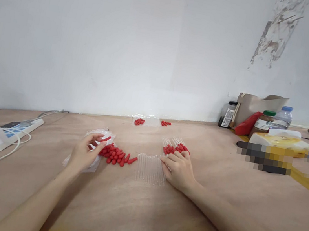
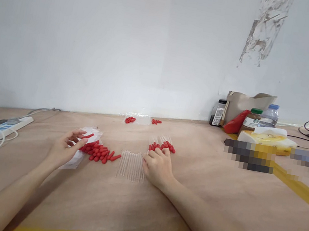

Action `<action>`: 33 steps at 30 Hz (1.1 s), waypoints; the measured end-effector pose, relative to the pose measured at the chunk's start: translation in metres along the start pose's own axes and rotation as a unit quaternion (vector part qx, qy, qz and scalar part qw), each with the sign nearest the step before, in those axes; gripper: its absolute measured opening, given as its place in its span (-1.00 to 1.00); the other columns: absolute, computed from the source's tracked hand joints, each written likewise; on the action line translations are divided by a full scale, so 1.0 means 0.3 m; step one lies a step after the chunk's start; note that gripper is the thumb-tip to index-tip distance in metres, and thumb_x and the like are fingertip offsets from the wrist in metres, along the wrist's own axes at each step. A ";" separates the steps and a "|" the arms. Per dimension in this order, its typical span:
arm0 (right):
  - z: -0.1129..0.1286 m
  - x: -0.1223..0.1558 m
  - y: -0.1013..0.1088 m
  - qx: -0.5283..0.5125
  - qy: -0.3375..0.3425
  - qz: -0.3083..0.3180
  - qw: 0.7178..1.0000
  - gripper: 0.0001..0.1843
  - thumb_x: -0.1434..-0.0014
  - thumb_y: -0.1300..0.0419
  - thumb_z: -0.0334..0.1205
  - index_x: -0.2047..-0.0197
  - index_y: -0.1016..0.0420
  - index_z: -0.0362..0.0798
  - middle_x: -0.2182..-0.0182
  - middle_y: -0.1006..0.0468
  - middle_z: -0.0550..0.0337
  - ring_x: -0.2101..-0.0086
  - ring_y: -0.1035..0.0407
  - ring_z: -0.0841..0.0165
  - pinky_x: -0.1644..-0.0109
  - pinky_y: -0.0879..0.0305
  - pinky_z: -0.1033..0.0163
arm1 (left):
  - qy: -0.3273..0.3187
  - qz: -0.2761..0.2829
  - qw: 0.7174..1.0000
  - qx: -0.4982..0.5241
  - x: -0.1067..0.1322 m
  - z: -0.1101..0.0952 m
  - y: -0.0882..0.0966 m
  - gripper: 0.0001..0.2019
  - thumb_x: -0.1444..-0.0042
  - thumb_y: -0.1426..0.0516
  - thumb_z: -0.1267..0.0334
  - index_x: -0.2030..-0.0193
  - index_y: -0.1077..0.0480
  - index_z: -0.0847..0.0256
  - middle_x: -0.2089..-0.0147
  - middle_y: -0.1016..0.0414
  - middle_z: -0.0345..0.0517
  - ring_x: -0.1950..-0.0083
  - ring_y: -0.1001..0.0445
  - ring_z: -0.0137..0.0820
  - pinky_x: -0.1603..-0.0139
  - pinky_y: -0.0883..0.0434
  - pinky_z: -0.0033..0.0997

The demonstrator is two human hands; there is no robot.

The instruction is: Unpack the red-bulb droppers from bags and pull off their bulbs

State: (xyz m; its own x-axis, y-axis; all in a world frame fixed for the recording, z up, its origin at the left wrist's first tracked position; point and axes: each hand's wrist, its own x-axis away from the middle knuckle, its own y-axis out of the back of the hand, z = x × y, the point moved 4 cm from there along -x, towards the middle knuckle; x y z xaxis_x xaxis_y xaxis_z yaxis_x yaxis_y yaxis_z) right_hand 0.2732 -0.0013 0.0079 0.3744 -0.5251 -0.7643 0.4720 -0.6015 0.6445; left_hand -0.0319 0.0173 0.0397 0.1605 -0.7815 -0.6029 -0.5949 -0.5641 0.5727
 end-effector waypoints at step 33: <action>-0.280 0.039 0.046 -0.049 -0.245 0.061 0.966 -0.70 -0.07 -0.03 -0.11 0.50 -0.52 -0.01 0.59 -0.46 0.26 0.54 -0.26 0.44 0.38 0.04 0.31 | -0.096 0.243 0.961 -0.091 -0.003 -0.366 -0.395 -0.76 0.02 -0.09 0.02 0.39 -0.43 0.13 0.26 -0.43 -0.11 0.10 -0.32 -0.25 0.09 -0.22 -0.27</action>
State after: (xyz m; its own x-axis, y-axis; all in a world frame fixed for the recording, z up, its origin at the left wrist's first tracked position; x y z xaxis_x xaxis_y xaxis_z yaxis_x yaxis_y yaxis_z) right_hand 0.3512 0.0346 0.0059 0.0196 -0.8252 -0.5645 0.5309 -0.4699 0.7052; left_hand 0.1249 0.0556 0.0334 -0.2603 -0.9104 -0.3217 -0.4121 -0.1965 0.8897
